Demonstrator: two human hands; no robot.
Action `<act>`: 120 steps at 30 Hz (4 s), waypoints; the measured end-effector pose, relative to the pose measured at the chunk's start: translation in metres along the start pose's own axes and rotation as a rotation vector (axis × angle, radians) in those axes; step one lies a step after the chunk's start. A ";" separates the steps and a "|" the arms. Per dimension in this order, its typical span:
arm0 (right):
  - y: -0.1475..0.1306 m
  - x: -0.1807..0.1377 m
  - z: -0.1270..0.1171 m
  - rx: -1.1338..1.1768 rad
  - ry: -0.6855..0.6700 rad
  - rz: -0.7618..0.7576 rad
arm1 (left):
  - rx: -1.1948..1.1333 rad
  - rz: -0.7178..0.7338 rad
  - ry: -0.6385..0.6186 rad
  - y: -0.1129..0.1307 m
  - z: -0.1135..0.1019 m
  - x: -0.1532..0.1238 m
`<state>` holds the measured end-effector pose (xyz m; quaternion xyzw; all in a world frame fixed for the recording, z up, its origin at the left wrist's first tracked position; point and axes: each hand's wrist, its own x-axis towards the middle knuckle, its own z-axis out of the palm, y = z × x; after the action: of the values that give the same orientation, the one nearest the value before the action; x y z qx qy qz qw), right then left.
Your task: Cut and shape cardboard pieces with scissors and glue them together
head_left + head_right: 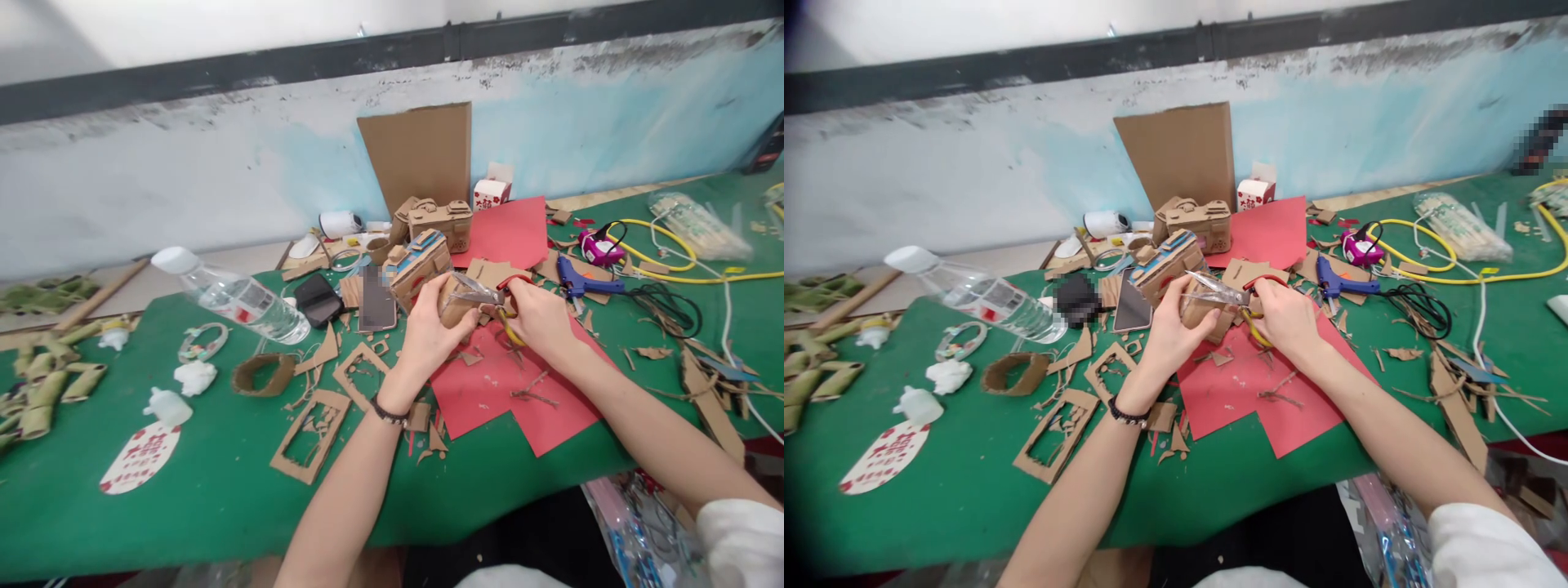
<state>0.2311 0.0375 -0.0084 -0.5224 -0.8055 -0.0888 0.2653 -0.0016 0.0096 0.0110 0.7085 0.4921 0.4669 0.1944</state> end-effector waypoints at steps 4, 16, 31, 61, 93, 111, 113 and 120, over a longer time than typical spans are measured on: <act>-0.003 0.000 0.001 0.051 0.015 -0.061 | 0.027 0.008 -0.027 0.003 0.000 -0.002; -0.005 0.001 0.000 0.088 -0.026 -0.037 | 0.148 0.056 -0.003 -0.002 0.003 -0.003; 0.004 0.007 -0.006 0.176 0.025 -0.013 | -0.074 -0.010 0.021 0.005 0.001 0.000; 0.000 0.001 -0.012 -0.032 0.059 -0.002 | 0.031 0.008 0.014 -0.001 0.011 -0.006; -0.005 -0.002 -0.007 -0.075 -0.009 0.033 | 0.295 0.028 0.024 0.000 0.012 -0.010; -0.001 0.006 -0.003 0.086 0.017 0.277 | 0.376 0.080 0.052 0.006 0.014 -0.010; 0.006 0.010 -0.002 0.207 0.051 0.323 | 0.291 0.086 0.061 0.005 0.014 -0.010; 0.036 0.026 -0.001 0.494 0.008 0.364 | 0.111 0.165 0.180 -0.008 0.012 -0.007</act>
<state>0.2553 0.0733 0.0008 -0.5773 -0.6949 0.1567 0.3992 0.0037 0.0091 -0.0040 0.7114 0.4726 0.5152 0.0707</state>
